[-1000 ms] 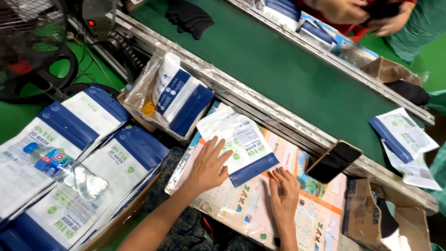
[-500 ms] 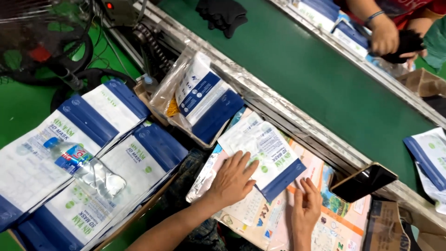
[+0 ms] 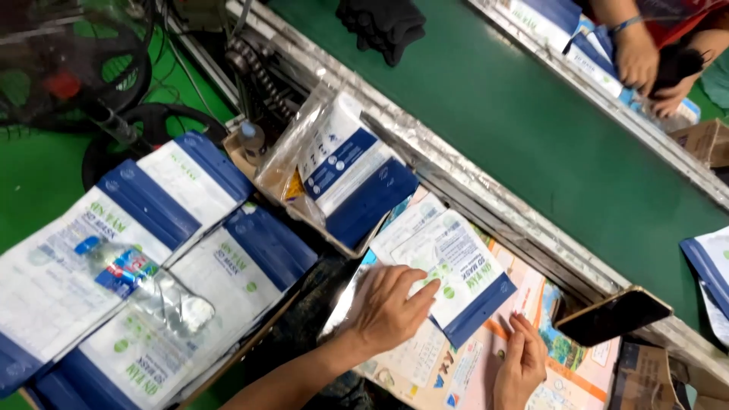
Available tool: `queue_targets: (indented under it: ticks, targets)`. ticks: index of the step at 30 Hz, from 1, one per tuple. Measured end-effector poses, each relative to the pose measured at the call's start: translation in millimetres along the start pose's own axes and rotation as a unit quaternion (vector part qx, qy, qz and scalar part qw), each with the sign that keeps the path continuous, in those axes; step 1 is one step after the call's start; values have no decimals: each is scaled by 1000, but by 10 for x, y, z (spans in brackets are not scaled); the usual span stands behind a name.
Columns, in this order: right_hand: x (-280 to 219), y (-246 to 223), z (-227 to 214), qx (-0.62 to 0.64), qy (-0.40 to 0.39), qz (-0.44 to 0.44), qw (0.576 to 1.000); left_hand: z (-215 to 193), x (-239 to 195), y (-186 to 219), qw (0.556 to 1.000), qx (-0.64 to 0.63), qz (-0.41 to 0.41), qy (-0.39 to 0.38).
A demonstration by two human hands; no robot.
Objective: The recorder picks up face masks from a conveyor belt and inserts them into blue retail pouches.
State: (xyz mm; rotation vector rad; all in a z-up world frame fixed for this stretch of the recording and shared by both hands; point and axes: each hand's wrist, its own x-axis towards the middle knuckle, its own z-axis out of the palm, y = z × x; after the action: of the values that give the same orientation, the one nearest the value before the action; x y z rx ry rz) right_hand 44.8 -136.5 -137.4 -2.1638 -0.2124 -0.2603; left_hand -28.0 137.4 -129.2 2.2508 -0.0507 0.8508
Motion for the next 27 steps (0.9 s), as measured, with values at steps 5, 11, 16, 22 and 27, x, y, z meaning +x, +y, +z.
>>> queue_targets:
  ticks: [5,11,16,22,27]
  targets:
    - [7,-54,6,1,-3,-2,1000,-919,1097,-364,978,195,-11,69]
    - [23,-5,-21,-53,-10,-34,998,-1149,1451,-1041,974,223,8,-44]
    - [22,-123,-11,-44,-16,-33,998,-1759,1256,-730,973,196,-62,-102]
    - [45,-151,1,-68,-24,-28,997,-2300,1155,-606,972,116,-136,-152]
    - [35,-136,-21,-76,-28,-26,996,-2222,1250,-680,985,88,-86,-119]
